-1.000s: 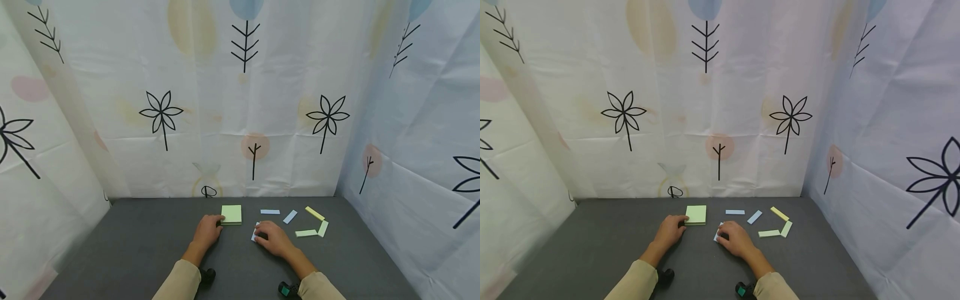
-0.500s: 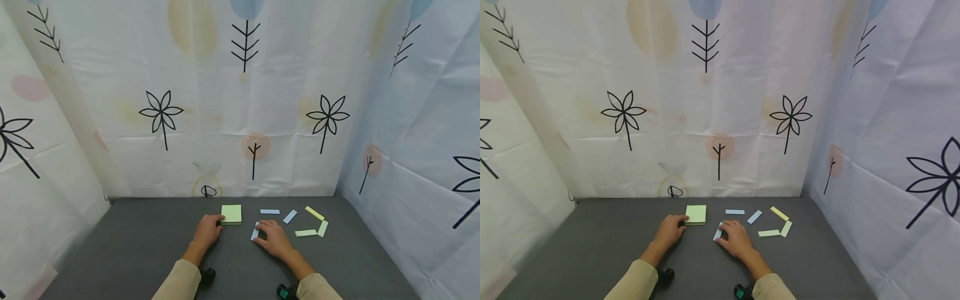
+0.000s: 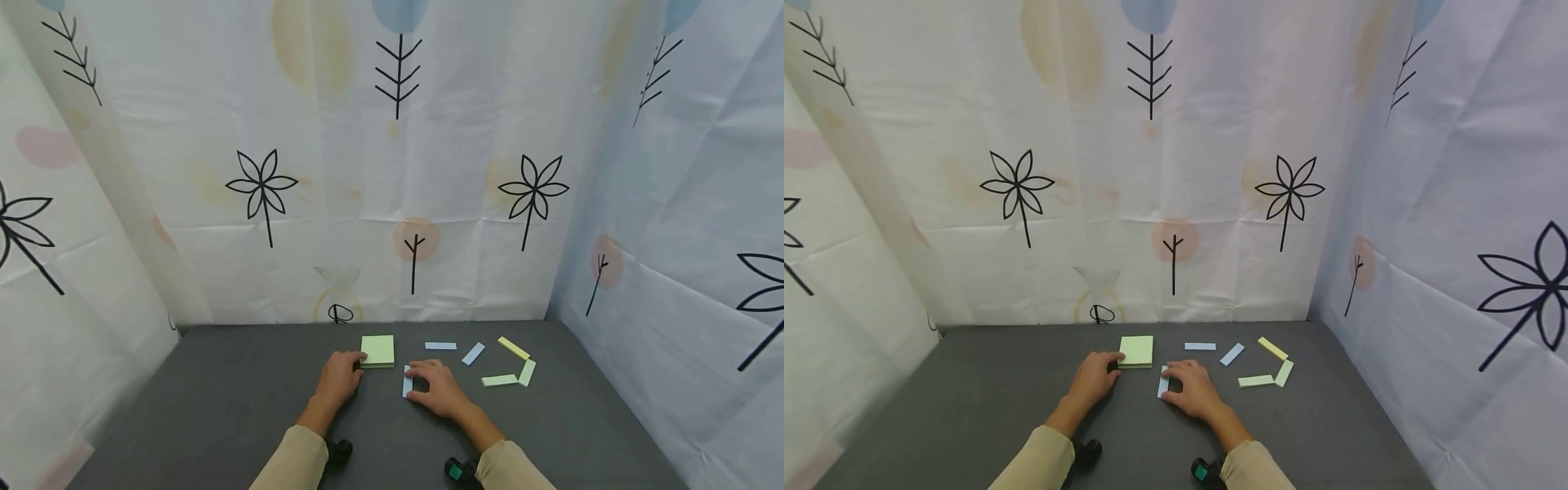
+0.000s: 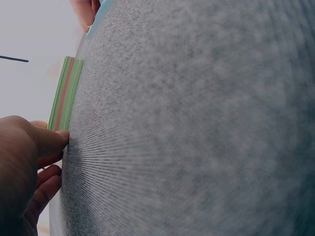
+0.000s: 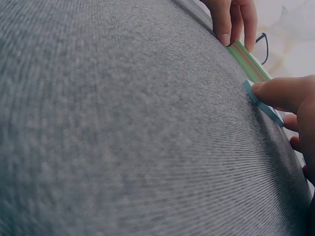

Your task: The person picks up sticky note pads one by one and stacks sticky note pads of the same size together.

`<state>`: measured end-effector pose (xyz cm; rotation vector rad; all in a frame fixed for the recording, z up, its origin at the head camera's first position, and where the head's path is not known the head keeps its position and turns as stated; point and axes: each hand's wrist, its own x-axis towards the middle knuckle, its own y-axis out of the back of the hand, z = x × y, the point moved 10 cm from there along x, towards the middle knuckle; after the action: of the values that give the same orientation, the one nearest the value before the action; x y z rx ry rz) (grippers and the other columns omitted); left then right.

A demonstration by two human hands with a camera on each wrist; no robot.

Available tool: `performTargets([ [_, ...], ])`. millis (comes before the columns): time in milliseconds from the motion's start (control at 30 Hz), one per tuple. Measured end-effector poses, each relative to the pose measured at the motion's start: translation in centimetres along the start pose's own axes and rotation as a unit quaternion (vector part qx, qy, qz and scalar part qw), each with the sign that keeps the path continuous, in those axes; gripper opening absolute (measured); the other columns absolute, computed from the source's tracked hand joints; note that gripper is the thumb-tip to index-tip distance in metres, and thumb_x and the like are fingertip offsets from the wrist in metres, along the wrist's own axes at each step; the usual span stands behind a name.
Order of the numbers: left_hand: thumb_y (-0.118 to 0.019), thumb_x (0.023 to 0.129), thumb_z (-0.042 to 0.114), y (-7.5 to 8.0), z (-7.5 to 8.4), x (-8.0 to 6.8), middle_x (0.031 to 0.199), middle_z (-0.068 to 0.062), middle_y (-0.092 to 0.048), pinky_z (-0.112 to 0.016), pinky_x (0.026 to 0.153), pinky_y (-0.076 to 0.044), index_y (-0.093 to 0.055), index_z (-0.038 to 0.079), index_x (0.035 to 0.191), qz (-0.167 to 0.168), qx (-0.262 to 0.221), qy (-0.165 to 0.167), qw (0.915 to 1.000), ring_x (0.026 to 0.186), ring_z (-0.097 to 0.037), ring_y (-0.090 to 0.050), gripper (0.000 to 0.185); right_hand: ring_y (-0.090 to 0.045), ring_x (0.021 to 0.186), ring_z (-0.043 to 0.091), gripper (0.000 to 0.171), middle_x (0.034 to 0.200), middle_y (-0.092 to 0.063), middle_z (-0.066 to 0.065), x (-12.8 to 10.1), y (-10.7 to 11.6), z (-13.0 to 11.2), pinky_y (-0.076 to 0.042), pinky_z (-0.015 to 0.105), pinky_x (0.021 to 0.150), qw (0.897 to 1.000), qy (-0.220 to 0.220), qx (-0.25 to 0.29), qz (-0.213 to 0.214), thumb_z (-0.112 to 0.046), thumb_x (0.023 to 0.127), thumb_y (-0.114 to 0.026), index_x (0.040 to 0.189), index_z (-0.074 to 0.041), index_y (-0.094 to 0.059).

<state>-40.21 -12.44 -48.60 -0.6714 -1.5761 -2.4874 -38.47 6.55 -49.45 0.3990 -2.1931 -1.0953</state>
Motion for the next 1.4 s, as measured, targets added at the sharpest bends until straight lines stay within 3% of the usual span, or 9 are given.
performTargets([
  [467, -0.081, 0.078, 0.01, -0.3, -0.1, 0.0, 0.096, -0.007, -0.07, -0.047, 0.079, -0.05, -0.072, 0.013, 0.111, 0.002, 0.007, 0.002, 1.0, 0.093, -0.03, -0.063, 0.034, -0.051, 0.116, 0.032, 0.037, 0.127, -0.062, 0.011, -0.1, 0.2, 0.2, -0.034, 0.061, 0.095, 1.0, 0.003, 0.025, 0.01, -0.023, 0.08, -0.078, 0.112, -0.008, -0.07],
  [967, -0.079, 0.08, 0.011, 0.3, 0.4, 0.3, 0.094, -0.005, -0.071, -0.043, 0.074, -0.053, -0.075, 0.015, 0.107, 0.02, 0.036, -0.011, 0.9991, 0.085, -0.026, -0.065, 0.027, -0.051, 0.115, 0.032, 0.037, 0.127, -0.063, 0.011, -0.2, 0.3, -0.2, -0.035, 0.06, 0.094, 0.999, 0.014, 0.027, 0.02, -0.023, 0.079, -0.078, 0.111, -0.008, -0.07],
  [1200, -0.08, 0.08, 0.013, 0.5, 0.3, 0.0, 0.103, -0.009, -0.069, -0.046, 0.076, -0.052, -0.07, 0.012, 0.117, 0.025, 0.01, 0.013, 0.9996, 0.092, -0.028, -0.065, 0.039, -0.049, 0.12, 0.035, 0.041, 0.128, -0.061, 0.013, -0.2, 0.2, 0.4, -0.033, 0.063, 0.095, 0.999, 0.004, 0.041, 0.022, -0.025, 0.079, -0.078, 0.115, -0.007, -0.068],
  [1400, -0.08, 0.079, 0.013, 1.2, 0.7, -0.5, 0.108, -0.009, -0.068, -0.047, 0.079, -0.051, -0.071, 0.011, 0.114, 0.056, -0.011, 0.031, 0.9979, 0.097, -0.03, -0.065, 0.036, -0.046, 0.124, 0.038, 0.043, 0.129, -0.06, 0.015, -0.1, 0.4, 1.1, -0.033, 0.062, 0.098, 0.996, -0.012, 0.077, 0.039, -0.024, 0.081, -0.075, 0.119, -0.005, -0.067],
])
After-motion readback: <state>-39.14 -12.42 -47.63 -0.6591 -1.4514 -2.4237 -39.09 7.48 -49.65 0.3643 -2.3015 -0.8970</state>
